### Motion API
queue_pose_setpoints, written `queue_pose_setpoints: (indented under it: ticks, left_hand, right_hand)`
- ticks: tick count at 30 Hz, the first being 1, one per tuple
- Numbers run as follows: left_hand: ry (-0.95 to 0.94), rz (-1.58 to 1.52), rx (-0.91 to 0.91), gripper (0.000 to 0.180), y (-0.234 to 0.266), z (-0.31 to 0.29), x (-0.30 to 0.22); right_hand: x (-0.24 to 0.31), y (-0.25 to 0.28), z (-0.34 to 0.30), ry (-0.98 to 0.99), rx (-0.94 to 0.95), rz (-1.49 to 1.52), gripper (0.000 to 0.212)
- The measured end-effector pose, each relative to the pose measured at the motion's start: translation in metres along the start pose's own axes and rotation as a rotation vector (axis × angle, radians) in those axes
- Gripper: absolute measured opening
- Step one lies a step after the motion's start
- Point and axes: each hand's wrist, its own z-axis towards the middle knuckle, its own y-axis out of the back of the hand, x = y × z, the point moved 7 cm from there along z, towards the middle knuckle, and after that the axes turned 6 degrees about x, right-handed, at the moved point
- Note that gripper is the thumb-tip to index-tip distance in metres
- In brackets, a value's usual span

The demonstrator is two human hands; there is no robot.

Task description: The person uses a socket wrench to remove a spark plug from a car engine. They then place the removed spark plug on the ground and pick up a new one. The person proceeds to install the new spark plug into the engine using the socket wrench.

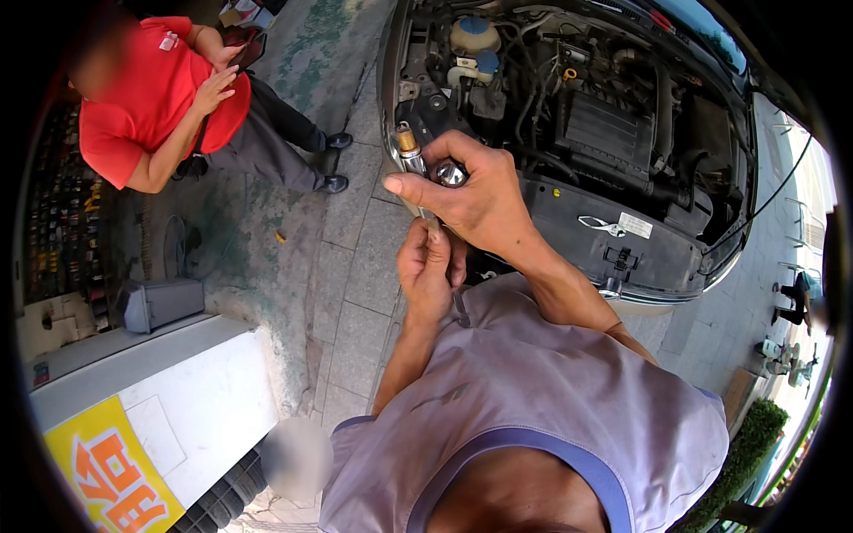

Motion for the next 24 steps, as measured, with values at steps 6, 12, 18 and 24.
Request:
queue_pose_setpoints:
  ticks: [6, 12, 18, 24]
  left_hand:
    - [-0.010, 0.143, -0.023, 0.031, 0.027, -0.012, -0.020]
    - [0.042, 0.389, -0.187, 0.037, 0.063, -0.061, -0.024]
    - [0.144, 0.595, -0.421, 0.034, 0.072, -0.138, -0.031]
    - [0.272, 0.698, -0.566, 0.041, 0.080, -0.210, -0.033]
  right_hand:
    - [-0.011, -0.028, -0.003, -0.042, 0.208, 0.033, 0.042]
    - [-0.032, -0.059, -0.029, -0.188, 0.423, 0.390, 0.043]
    - [-0.025, -0.102, -0.069, -0.154, 0.622, 0.384, 0.040]
    - [-0.045, -0.126, -0.094, -0.355, 0.372, 0.611, 0.033]
